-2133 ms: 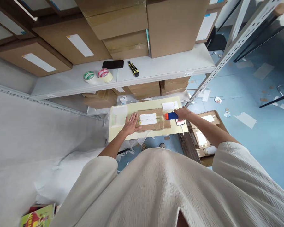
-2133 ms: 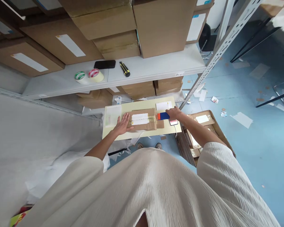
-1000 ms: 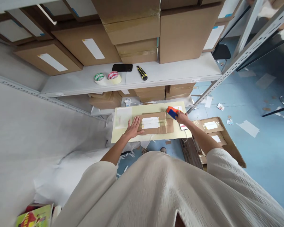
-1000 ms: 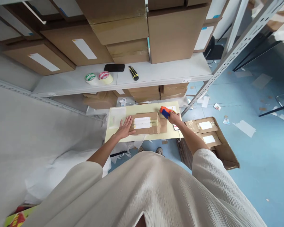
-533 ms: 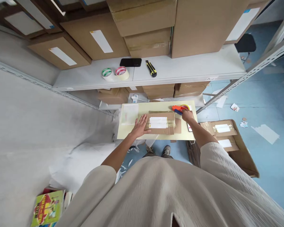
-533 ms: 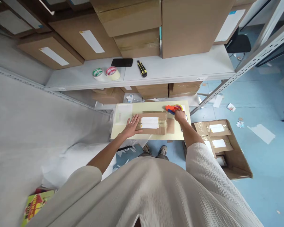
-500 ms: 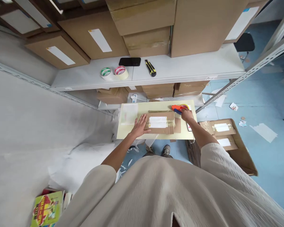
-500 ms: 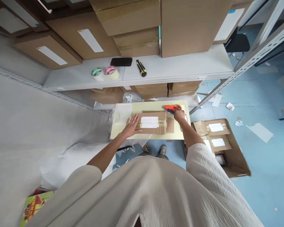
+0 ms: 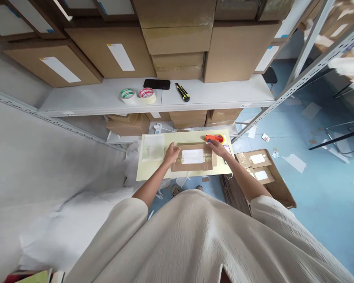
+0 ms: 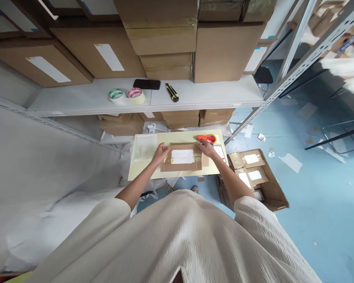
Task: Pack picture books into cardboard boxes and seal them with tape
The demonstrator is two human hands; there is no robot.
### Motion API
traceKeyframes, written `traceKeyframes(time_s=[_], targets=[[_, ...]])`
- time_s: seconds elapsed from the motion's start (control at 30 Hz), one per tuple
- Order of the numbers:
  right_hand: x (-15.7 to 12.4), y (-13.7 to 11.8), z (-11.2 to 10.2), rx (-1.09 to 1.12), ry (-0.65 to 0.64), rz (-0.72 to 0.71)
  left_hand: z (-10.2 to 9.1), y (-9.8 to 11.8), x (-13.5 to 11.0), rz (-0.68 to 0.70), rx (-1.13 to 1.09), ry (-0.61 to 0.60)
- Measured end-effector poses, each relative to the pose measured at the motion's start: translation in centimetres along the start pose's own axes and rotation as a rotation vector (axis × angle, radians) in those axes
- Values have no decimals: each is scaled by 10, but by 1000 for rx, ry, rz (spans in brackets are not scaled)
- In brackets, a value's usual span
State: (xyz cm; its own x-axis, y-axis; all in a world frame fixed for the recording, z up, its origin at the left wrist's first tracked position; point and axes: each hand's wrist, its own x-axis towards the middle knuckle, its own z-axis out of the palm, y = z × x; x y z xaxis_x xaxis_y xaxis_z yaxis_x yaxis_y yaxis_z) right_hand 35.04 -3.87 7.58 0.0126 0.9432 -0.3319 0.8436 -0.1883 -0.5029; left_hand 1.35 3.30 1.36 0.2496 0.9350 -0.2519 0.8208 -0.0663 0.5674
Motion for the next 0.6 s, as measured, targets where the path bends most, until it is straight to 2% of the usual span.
traceKeyframes(time_s=[0.1,0.27,0.37,0.47,0.6], targets=[[-8,-7,-11,187,115,60,-19,8,-7,18,-134,76],[-13,-26,-32,516,317,-23,-63,20,-19,76,-536,360],[-12,-38,-32,636,406,-61,-80,21,-23,92,-686,482],[-10,-39,-21,678,461,-77,-80,12,-28,119,-752,521],[-5,-26,9,707,433,-111,-59,-10,-35,117,-787,482]])
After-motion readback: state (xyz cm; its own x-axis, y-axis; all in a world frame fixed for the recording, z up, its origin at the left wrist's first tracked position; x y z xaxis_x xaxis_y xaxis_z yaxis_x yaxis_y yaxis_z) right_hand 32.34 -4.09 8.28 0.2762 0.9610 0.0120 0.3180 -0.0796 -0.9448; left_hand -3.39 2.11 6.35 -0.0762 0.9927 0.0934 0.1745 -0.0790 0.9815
